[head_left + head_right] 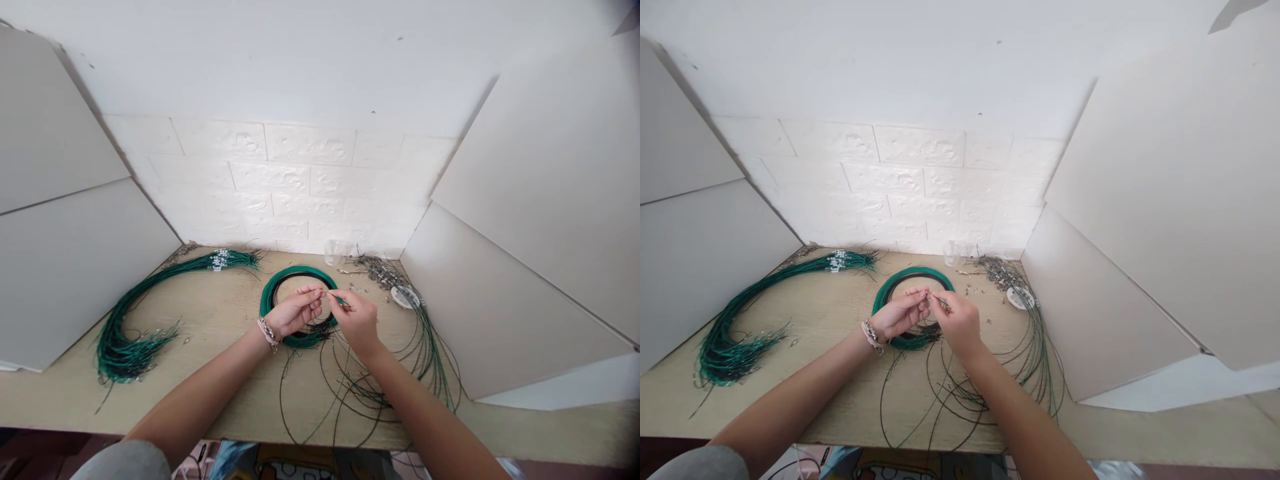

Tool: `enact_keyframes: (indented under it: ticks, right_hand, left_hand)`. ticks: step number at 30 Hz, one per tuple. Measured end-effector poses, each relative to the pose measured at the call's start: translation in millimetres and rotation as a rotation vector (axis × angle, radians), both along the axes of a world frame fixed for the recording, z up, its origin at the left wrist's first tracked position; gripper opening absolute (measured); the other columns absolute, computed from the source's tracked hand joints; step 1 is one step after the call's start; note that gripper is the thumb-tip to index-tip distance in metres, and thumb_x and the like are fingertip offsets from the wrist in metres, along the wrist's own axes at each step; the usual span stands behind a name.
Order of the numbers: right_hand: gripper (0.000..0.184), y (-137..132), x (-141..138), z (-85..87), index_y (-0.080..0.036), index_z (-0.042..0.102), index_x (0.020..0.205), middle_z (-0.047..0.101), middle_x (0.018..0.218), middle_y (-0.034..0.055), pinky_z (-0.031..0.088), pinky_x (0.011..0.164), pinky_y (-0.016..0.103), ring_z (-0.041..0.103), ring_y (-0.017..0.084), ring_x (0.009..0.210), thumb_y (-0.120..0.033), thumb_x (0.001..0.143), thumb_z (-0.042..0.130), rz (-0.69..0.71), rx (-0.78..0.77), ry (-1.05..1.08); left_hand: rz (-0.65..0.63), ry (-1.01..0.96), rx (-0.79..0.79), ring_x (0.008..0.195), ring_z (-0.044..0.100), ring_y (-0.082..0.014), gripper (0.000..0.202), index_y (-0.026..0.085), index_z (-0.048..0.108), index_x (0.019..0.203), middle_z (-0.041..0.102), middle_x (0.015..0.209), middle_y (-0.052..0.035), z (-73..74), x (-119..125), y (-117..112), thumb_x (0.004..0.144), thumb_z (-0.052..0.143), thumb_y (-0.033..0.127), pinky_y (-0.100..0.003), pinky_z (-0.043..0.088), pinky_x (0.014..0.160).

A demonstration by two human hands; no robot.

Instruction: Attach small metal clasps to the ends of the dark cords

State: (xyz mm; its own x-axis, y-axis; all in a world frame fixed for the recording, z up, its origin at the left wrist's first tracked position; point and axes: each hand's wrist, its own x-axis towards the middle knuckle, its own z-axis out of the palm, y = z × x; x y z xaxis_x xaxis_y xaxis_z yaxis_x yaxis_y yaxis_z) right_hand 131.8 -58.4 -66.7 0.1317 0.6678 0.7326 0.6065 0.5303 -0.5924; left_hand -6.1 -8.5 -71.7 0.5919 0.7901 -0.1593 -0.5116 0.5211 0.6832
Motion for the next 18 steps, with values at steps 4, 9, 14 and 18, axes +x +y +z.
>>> enact_keyframes:
  ticks: [4,9,14,18]
  right_hand:
    - [0.016,-0.6,0.9,-3.1,-0.020,0.068,0.081,0.070,0.076,0.0039,0.053,0.059,0.022,0.064,0.013,0.065,-0.022,0.080,0.052,-0.006,0.008,-0.075]
    - [0.016,-1.6,0.6,-3.7,-0.019,0.068,0.082,0.070,0.077,0.0034,0.051,0.059,0.021,0.065,0.013,0.065,-0.019,0.080,0.052,-0.017,0.057,-0.156]
    - [0.015,-1.8,-0.2,-3.1,-0.019,0.067,0.081,0.070,0.075,0.0030,0.049,0.058,0.020,0.065,0.012,0.064,-0.019,0.080,0.052,-0.038,0.085,-0.184]
    - [0.017,-2.0,-2.0,-5.5,-0.019,0.067,0.080,0.070,0.073,0.0026,0.048,0.058,0.020,0.064,0.012,0.064,-0.020,0.082,0.050,-0.009,0.054,-0.237]
  left_hand:
    - [0.009,0.004,0.019,0.053,0.054,-0.0037,0.020,0.012,0.062,0.076,0.059,0.063,0.0021,-0.2,0.5,0.4,0.061,0.075,0.013,-0.016,0.045,0.057]
    - [0.029,0.024,0.060,0.056,0.055,-0.0049,0.021,0.011,0.062,0.075,0.061,0.065,0.0007,-0.4,1.5,-0.3,0.060,0.076,0.014,-0.017,0.046,0.059]
    - [0.045,0.033,0.082,0.056,0.056,-0.0048,0.021,0.011,0.062,0.075,0.062,0.067,0.0004,-0.5,2.0,-0.7,0.059,0.076,0.014,-0.016,0.045,0.058]
    - [0.034,0.028,0.083,0.055,0.055,-0.0049,0.019,0.011,0.062,0.075,0.061,0.066,0.0005,0.3,2.0,-0.3,0.061,0.075,0.014,-0.016,0.045,0.057]
